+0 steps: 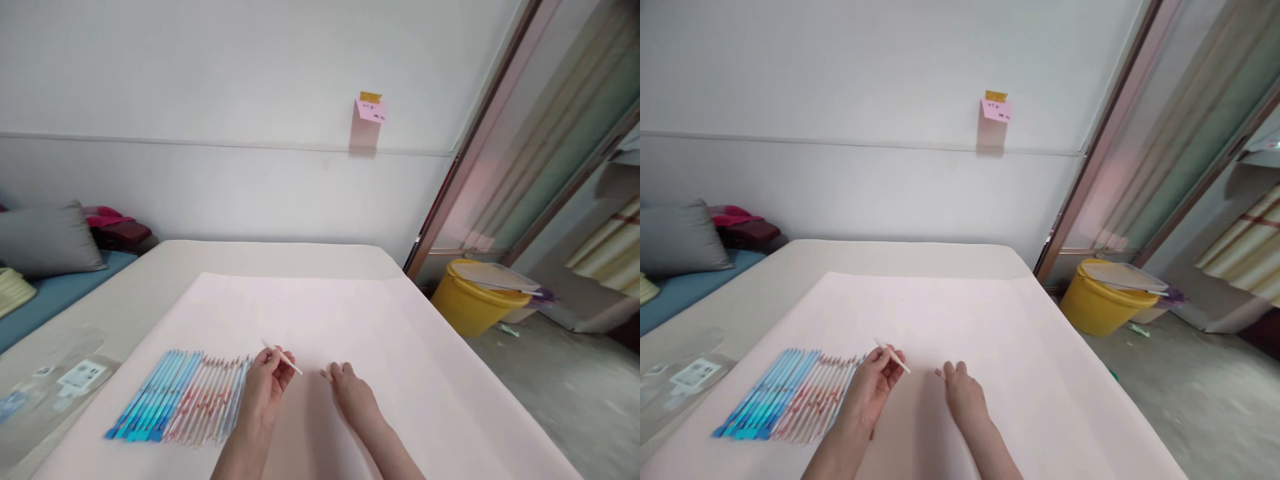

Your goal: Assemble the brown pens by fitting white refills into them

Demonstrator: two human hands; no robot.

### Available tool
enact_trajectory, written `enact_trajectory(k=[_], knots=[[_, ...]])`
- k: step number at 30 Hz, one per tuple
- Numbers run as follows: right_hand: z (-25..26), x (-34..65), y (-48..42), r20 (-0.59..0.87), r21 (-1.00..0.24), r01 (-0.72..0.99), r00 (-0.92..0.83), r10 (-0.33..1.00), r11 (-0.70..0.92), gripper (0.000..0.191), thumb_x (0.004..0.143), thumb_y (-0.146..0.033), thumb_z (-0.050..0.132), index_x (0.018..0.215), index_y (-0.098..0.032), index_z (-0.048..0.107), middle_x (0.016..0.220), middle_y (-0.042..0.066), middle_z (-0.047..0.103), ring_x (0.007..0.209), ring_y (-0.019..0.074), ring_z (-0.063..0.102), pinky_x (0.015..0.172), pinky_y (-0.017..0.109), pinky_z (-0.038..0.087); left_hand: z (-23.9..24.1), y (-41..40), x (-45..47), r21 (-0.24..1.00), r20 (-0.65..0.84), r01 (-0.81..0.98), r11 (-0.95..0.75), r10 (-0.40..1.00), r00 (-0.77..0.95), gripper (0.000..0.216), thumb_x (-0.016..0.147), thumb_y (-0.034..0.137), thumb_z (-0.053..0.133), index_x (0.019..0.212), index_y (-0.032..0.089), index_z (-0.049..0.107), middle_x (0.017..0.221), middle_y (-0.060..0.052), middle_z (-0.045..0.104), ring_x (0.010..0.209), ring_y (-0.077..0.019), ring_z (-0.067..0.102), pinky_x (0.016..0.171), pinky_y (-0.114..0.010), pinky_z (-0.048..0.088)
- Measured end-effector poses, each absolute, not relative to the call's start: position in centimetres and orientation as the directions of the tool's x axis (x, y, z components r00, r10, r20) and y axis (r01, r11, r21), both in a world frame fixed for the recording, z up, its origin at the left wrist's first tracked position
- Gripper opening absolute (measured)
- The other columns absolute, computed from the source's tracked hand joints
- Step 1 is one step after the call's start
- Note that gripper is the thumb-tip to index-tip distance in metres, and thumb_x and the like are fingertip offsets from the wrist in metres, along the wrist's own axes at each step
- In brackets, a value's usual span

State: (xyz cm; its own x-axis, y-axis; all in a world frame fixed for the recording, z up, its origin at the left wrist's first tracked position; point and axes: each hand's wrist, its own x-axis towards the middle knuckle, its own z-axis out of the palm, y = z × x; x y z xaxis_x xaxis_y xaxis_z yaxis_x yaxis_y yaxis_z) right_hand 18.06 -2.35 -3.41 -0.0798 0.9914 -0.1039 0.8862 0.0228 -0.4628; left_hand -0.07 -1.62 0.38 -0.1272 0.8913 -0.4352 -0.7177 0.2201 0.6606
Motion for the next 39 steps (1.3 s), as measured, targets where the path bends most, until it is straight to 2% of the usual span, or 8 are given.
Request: enact_trajectory(k=[5,10,15,21,31,36,39], knots=[[-1.1,18.3,-2.7,-0.090,-0.725,0.680,-0.249,0.964,0.108,0.026,0.091,-0.038,0.024,0.085,-0.023,0.045,0.075,-0.002,0.055,0.060,0.0098,0.054,0.053,0.019,0.038,1.5,-1.8,-0.2,0.716,-0.380,-0.680,0.157,0.905,-0.191,0.007,0.072,0.015,0.061,0.076,0.015,0.055,0.073,-0.004,0.062,0.069,-0.0139,0.062,0.065,-0.028,0.052],[-0.2,16.9,-3.6,-0.025,-0.866,0.486,-0.276,0.961,0.117,0.021,0.087,-0.036,0.035,0.075,-0.023,0.045,0.064,-0.005,0.047,0.056,0.0089,0.044,0.050,0.018,0.032,2.0,-2.2,0.4,0.769,-0.330,-0.624,0.139,0.922,-0.201,0.015,0.070,0.025,0.065,0.076,0.016,0.055,0.074,-0.004,0.061,0.072,-0.0140,0.061,0.066,-0.027,0.050],[0.4,16.1,-4.3,0.009,-0.856,0.498,-0.249,0.969,0.136,0.016,0.085,-0.030,0.038,0.072,-0.023,0.045,0.060,-0.006,0.041,0.054,0.0091,0.036,0.049,0.019,0.027,1.9,-2.4,0.7,0.827,-0.268,-0.552,0.106,0.937,-0.222,0.019,0.070,0.033,0.064,0.076,0.016,0.055,0.076,-0.003,0.060,0.076,-0.0145,0.059,0.070,-0.029,0.049],[1.7,15.9,-4.7,0.034,-0.808,0.564,-0.245,0.969,0.171,0.017,0.083,-0.026,0.037,0.069,-0.023,0.045,0.061,-0.004,0.043,0.055,0.0101,0.033,0.050,0.020,0.026,1.9,-2.6,0.9,0.838,-0.260,-0.535,0.106,0.940,-0.221,0.024,0.068,0.036,0.065,0.076,0.016,0.056,0.075,-0.003,0.060,0.074,-0.0150,0.059,0.069,-0.030,0.049],[1.0,15.1,-5.1,-0.001,-0.803,0.590,-0.142,0.990,0.084,0.018,0.084,-0.029,0.037,0.068,-0.024,0.044,0.056,-0.005,0.043,0.052,0.0111,0.035,0.049,0.021,0.025,1.8,-3.5,2.2,0.890,-0.254,-0.425,0.166,0.954,-0.158,0.023,0.070,0.038,0.062,0.077,0.016,0.061,0.077,-0.004,0.061,0.082,-0.0164,0.059,0.079,-0.031,0.047],[1.0,15.0,-5.2,0.016,-0.821,0.567,-0.097,0.995,0.069,0.019,0.083,-0.030,0.039,0.067,-0.023,0.046,0.056,-0.005,0.044,0.052,0.0109,0.035,0.049,0.021,0.026,2.1,-3.6,2.1,0.877,-0.238,-0.457,0.150,0.961,-0.142,0.024,0.069,0.039,0.063,0.075,0.016,0.062,0.077,-0.004,0.061,0.084,-0.0174,0.058,0.081,-0.033,0.047],[0.8,15.0,-5.1,-0.018,-0.878,0.478,-0.118,0.993,0.041,0.019,0.082,-0.029,0.040,0.067,-0.022,0.048,0.057,-0.005,0.048,0.053,0.0106,0.039,0.050,0.020,0.028,2.3,-3.6,2.2,0.875,-0.230,-0.460,0.148,0.965,-0.127,0.023,0.069,0.038,0.062,0.075,0.016,0.062,0.076,-0.004,0.061,0.083,-0.0167,0.059,0.082,-0.032,0.047]])
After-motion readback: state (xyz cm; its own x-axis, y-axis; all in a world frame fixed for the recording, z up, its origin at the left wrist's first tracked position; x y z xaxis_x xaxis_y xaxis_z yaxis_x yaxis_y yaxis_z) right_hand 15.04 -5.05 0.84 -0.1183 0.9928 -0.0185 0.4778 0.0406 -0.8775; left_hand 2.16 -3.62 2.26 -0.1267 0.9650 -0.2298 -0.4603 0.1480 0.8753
